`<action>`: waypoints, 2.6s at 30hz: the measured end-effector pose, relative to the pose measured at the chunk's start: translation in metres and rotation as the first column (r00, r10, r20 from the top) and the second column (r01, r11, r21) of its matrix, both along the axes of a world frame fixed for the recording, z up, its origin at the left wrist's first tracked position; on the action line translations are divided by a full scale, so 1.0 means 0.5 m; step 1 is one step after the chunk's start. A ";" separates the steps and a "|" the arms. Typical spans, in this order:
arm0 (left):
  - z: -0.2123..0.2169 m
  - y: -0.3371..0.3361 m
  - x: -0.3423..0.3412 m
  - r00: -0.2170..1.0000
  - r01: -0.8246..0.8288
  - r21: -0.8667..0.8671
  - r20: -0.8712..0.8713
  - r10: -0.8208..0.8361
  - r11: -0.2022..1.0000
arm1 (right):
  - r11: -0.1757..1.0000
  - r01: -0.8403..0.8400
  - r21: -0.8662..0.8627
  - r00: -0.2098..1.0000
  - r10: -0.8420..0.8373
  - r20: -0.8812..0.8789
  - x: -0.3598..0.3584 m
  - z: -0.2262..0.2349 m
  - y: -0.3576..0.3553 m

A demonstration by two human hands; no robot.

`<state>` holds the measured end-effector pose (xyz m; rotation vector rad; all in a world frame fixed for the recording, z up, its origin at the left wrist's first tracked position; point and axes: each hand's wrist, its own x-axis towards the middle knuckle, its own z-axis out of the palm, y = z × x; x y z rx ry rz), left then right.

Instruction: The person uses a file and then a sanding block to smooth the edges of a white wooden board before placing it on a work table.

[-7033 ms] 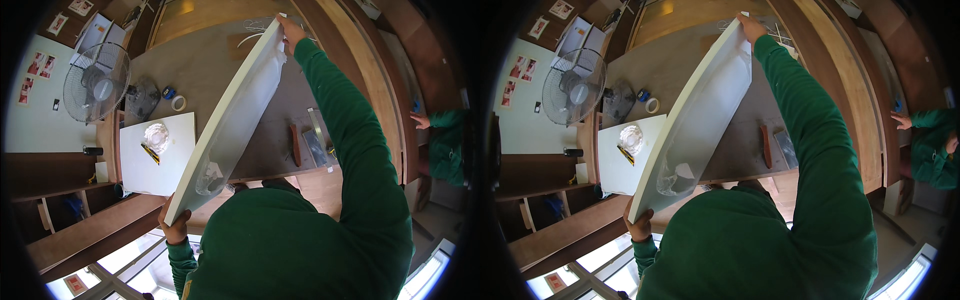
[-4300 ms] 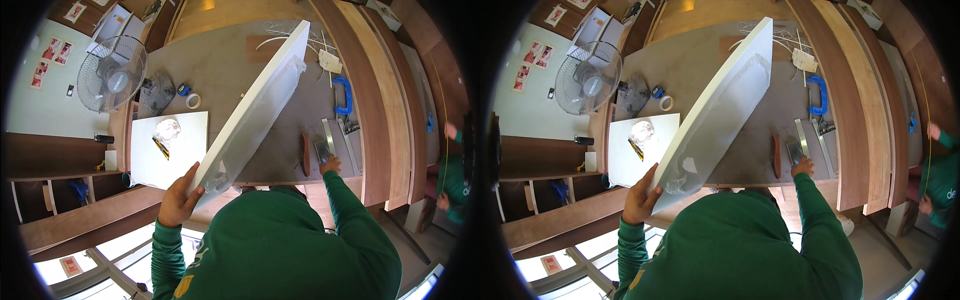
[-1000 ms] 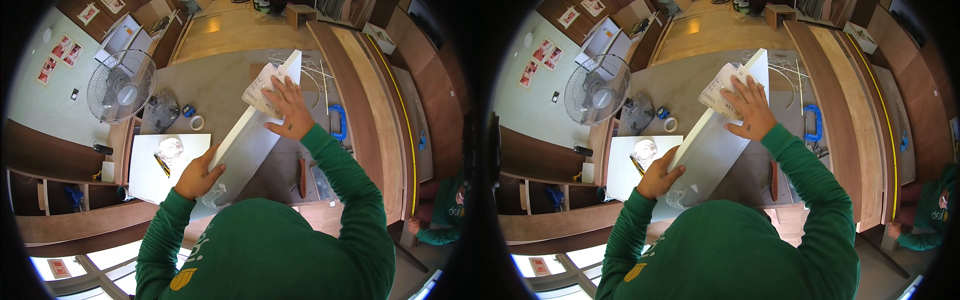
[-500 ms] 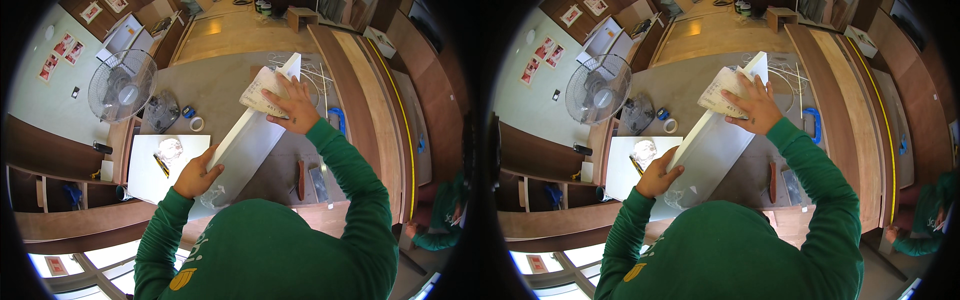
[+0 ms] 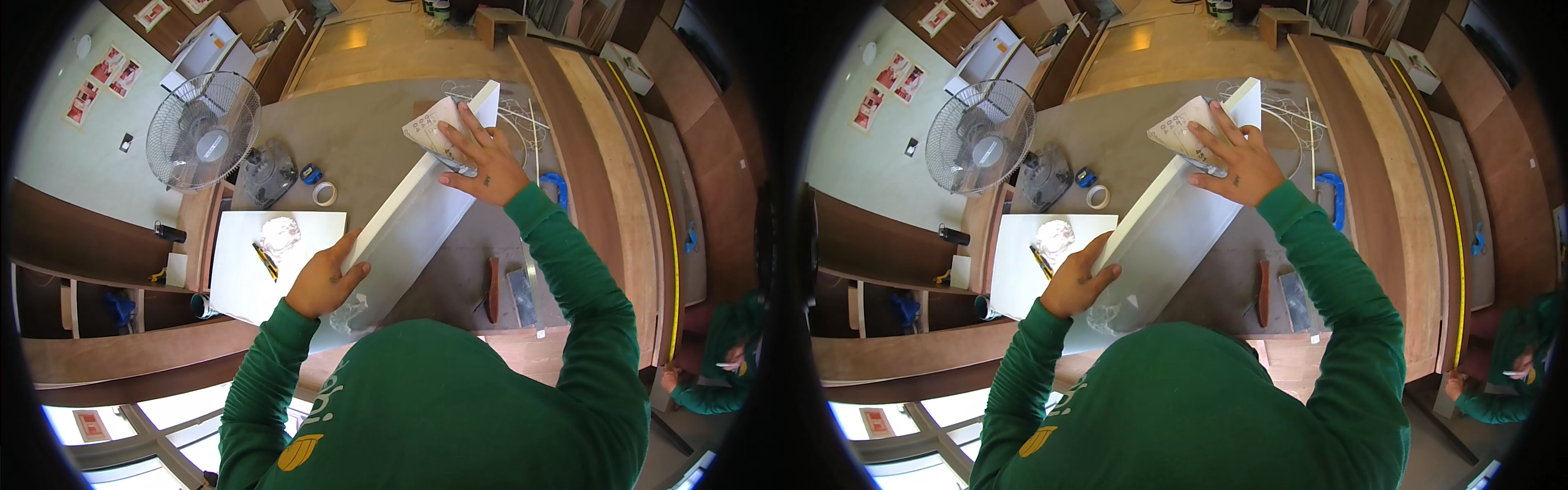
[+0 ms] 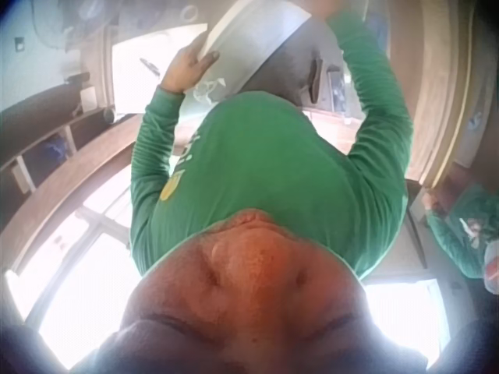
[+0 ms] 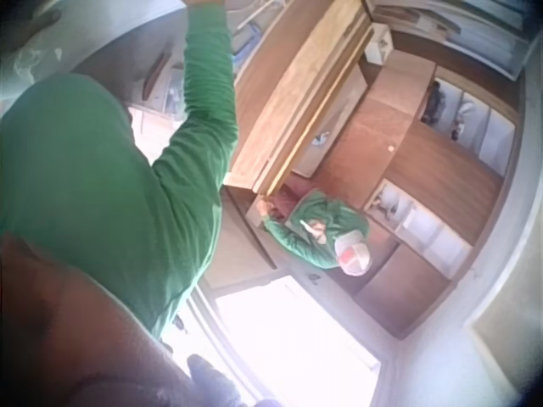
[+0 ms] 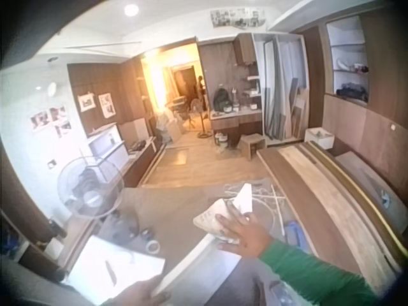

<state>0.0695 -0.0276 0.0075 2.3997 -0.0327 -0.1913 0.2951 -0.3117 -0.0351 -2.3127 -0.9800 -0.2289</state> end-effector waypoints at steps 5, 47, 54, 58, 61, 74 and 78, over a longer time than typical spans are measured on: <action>0.001 -0.007 -0.001 1.000 -0.007 -0.020 0.004 0.007 1.000 | 0.997 -0.046 0.063 0.987 0.035 0.158 0.009 -0.032 0.011; 0.020 -0.025 0.003 0.995 0.033 -0.009 -0.090 -0.034 0.999 | 0.972 -0.082 -0.220 0.875 0.176 0.451 -0.045 -0.038 -0.014; 0.027 -0.035 0.012 0.992 0.027 -0.013 -0.125 -0.029 1.000 | 0.942 0.334 0.020 0.921 -0.331 0.204 0.176 -0.037 -0.085; 0.016 -0.027 0.008 0.998 0.054 0.017 -0.039 -0.054 0.998 | 0.999 0.041 -0.011 0.910 -0.033 0.414 0.095 -0.073 -0.050; 0.026 -0.039 0.010 0.993 0.030 -0.005 -0.113 -0.030 1.000 | 0.985 0.171 0.011 0.952 -0.168 0.256 0.175 -0.053 -0.101; 0.031 -0.067 0.000 0.994 0.014 -0.041 -0.108 -0.018 0.999 | 0.748 0.588 -0.308 0.723 -0.656 -0.214 0.310 -0.005 -0.176; 0.037 -0.080 -0.008 0.993 0.010 -0.041 -0.115 -0.015 0.999 | 0.831 0.546 0.108 0.713 -0.393 -0.581 0.369 -0.004 -0.232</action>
